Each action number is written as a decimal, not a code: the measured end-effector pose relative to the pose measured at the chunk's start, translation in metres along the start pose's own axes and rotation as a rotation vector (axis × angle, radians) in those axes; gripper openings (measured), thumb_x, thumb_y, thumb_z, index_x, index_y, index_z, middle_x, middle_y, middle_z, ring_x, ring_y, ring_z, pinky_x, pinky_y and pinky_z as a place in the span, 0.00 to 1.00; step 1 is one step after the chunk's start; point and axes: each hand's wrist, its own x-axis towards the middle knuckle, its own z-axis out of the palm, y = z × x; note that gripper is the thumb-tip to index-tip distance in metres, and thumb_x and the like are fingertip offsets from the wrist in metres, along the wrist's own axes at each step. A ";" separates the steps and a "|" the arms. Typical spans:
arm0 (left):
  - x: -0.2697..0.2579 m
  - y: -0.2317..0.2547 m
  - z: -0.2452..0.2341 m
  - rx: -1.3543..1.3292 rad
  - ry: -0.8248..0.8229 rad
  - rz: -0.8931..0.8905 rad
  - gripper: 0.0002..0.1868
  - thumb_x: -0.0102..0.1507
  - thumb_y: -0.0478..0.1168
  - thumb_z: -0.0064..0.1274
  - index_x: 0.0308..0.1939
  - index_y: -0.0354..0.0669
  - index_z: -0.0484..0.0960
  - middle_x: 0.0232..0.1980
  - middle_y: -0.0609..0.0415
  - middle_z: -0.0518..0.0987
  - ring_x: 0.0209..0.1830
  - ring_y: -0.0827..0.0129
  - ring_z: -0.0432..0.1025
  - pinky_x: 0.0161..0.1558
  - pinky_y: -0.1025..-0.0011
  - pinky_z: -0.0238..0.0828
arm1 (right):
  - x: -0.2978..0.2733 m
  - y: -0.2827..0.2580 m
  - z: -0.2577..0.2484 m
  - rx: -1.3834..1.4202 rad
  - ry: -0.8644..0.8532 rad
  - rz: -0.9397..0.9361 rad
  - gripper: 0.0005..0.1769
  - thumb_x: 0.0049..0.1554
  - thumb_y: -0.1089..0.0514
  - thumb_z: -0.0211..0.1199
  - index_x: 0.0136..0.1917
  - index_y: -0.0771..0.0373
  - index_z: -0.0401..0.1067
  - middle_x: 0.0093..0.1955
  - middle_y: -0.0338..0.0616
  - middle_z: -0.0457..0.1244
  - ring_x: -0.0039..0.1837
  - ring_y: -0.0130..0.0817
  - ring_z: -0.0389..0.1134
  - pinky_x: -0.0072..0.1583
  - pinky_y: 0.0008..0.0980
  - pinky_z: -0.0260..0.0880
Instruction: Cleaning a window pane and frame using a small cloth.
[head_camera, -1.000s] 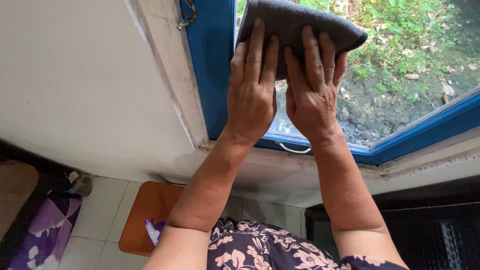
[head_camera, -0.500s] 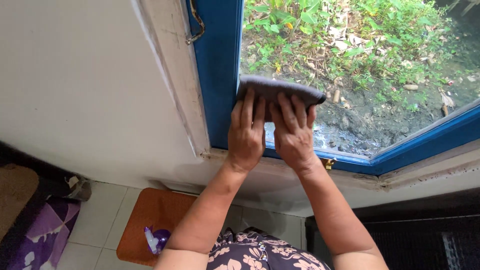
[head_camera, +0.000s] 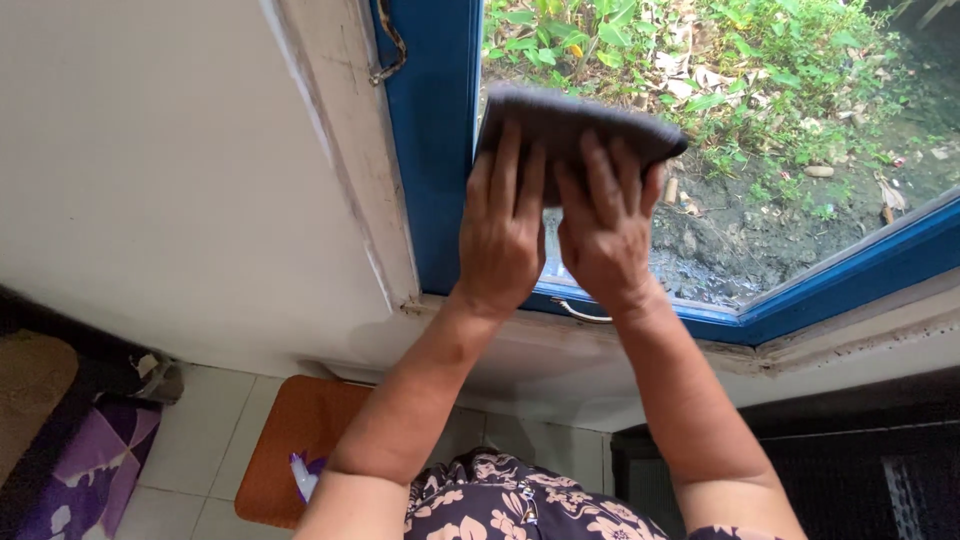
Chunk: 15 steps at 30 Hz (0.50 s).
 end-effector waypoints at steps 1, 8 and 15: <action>0.013 0.003 -0.005 0.014 0.019 0.024 0.27 0.70 0.31 0.47 0.73 0.30 0.67 0.80 0.37 0.57 0.75 0.39 0.58 0.77 0.53 0.58 | 0.011 0.004 -0.007 0.000 0.012 -0.007 0.28 0.62 0.63 0.60 0.75 0.62 0.72 0.84 0.51 0.47 0.84 0.56 0.45 0.82 0.61 0.33; 0.051 0.006 -0.016 0.052 0.119 0.102 0.25 0.75 0.30 0.47 0.77 0.32 0.66 0.80 0.41 0.55 0.74 0.47 0.60 0.73 0.64 0.67 | 0.052 0.011 -0.036 -0.012 0.004 -0.023 0.31 0.62 0.64 0.59 0.78 0.64 0.70 0.87 0.52 0.45 0.87 0.57 0.42 0.83 0.63 0.30; 0.017 0.005 -0.014 0.045 0.069 0.066 0.25 0.72 0.30 0.46 0.74 0.31 0.68 0.81 0.40 0.57 0.74 0.44 0.62 0.71 0.62 0.68 | 0.019 -0.001 -0.014 -0.007 -0.013 -0.019 0.30 0.60 0.64 0.60 0.76 0.62 0.71 0.85 0.50 0.48 0.86 0.56 0.44 0.83 0.62 0.31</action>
